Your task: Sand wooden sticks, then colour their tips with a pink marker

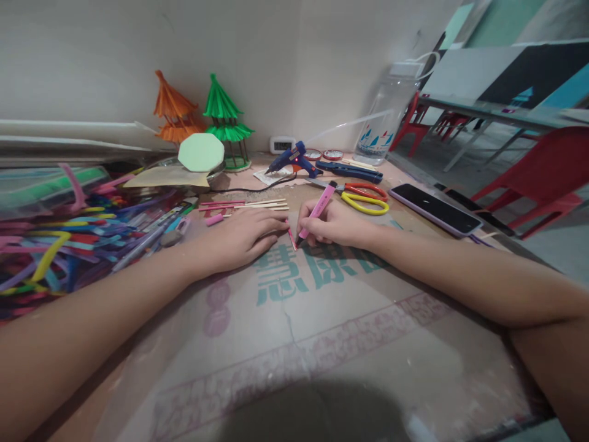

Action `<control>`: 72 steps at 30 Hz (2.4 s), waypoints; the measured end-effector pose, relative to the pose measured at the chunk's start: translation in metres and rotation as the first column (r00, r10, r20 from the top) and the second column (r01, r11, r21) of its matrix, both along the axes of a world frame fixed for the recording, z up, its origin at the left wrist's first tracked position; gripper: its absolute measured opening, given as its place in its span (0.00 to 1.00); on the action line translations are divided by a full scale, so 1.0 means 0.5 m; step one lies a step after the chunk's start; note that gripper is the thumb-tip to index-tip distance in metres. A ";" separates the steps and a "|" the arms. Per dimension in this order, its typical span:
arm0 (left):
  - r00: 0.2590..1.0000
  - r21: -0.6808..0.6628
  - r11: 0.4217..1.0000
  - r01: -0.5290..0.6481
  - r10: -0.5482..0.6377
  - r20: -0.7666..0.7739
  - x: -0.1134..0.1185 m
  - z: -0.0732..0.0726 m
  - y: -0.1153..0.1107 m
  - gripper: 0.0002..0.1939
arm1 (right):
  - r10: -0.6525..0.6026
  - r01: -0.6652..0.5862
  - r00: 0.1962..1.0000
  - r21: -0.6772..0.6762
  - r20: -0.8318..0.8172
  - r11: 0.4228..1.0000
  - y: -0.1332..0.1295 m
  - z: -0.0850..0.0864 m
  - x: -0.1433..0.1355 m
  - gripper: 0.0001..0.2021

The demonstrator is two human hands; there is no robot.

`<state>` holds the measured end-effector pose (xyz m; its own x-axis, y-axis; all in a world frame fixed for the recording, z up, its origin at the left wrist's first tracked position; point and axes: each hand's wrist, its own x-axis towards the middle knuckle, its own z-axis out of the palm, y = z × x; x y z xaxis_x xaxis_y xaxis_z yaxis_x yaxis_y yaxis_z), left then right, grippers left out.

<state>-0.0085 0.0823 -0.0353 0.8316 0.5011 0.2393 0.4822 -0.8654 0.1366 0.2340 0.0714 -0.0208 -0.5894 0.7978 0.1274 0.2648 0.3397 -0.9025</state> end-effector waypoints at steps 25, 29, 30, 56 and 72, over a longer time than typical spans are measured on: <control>1.000 0.011 1.000 0.008 -0.008 -0.010 0.000 0.000 0.002 0.20 | 0.028 -0.028 1.000 -0.012 -0.010 1.000 -0.003 0.003 -0.002 0.06; 1.000 0.007 1.000 0.009 -0.008 -0.014 0.002 0.001 0.001 0.21 | 0.000 0.000 0.999 0.011 -0.035 1.000 -0.001 0.001 -0.006 0.06; 1.000 0.007 1.000 0.007 -0.007 -0.012 0.002 0.001 0.001 0.21 | -0.007 0.008 0.999 0.019 -0.038 1.000 0.000 0.000 -0.006 0.06; 1.000 0.007 1.000 -0.001 0.001 -0.009 0.000 -0.002 0.003 0.22 | -0.033 0.033 0.999 0.035 0.006 0.999 0.001 0.006 -0.005 0.06; 1.000 0.028 1.000 0.002 -0.002 -0.003 -0.002 -0.005 0.002 0.22 | 0.017 -0.017 1.000 0.015 0.014 1.000 0.001 0.003 -0.001 0.06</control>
<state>-0.0094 0.0835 -0.0379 0.8334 0.4926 0.2506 0.4808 -0.8698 0.1108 0.2337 0.0718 -0.0191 -0.6044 0.7859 0.1305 0.2718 0.3574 -0.8935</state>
